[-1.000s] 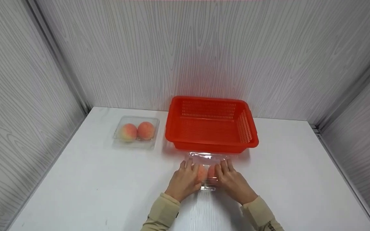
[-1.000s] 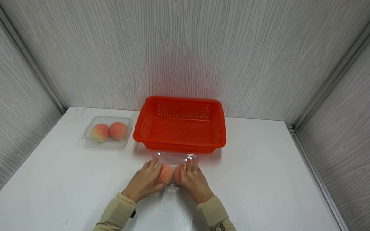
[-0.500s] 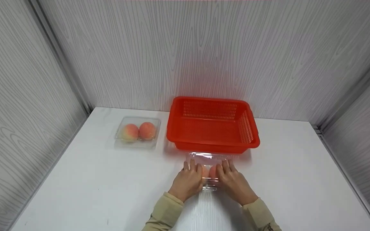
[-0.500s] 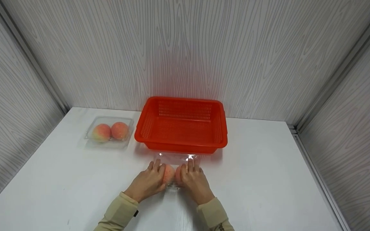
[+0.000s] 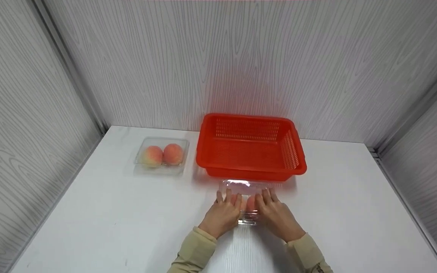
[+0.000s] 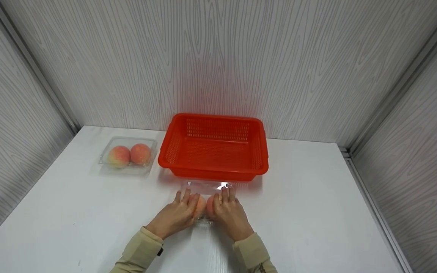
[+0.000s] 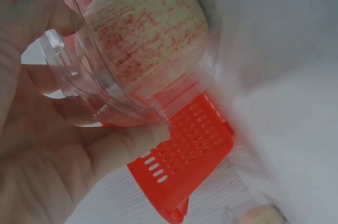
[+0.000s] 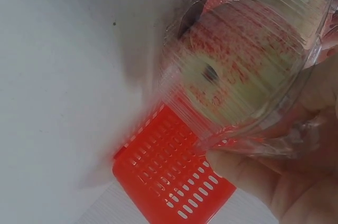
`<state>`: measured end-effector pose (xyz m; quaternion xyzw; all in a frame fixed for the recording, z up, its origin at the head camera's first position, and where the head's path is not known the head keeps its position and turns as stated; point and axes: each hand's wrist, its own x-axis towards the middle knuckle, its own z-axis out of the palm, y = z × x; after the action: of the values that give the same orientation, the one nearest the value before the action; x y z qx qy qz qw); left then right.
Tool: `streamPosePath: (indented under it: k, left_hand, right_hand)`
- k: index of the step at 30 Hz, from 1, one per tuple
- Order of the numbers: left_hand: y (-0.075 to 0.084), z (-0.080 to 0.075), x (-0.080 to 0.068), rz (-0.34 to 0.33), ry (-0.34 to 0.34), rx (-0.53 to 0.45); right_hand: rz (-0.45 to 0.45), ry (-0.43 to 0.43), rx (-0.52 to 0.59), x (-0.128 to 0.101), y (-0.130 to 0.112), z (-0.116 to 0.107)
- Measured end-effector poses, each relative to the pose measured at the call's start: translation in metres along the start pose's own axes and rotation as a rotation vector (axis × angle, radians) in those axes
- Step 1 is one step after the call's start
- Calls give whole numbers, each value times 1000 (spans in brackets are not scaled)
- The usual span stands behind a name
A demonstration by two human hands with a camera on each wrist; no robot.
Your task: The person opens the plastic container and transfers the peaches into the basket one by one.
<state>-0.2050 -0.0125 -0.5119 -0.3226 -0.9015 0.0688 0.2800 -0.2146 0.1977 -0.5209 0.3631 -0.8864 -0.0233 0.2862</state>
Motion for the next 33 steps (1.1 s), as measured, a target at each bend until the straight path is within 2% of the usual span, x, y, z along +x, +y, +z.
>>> streamPosePath:
  k: [8, 15, 23, 33]
  left_hand:
    - [-3, -3, 0, 84, -22, 31]
    - [-3, -1, -3, 18, -21, -46]
    - [2, -1, -4, -38, 10, 6]
    - [1, 1, -5, -65, 16, -26]
  right_hand:
    - [-26, 24, -17, -1, 4, 2]
    - [7, 18, 4, -3, 4, 1]
    - [34, -17, 8, -2, 1, 0]
    - [26, -33, -9, 1, -1, 0]
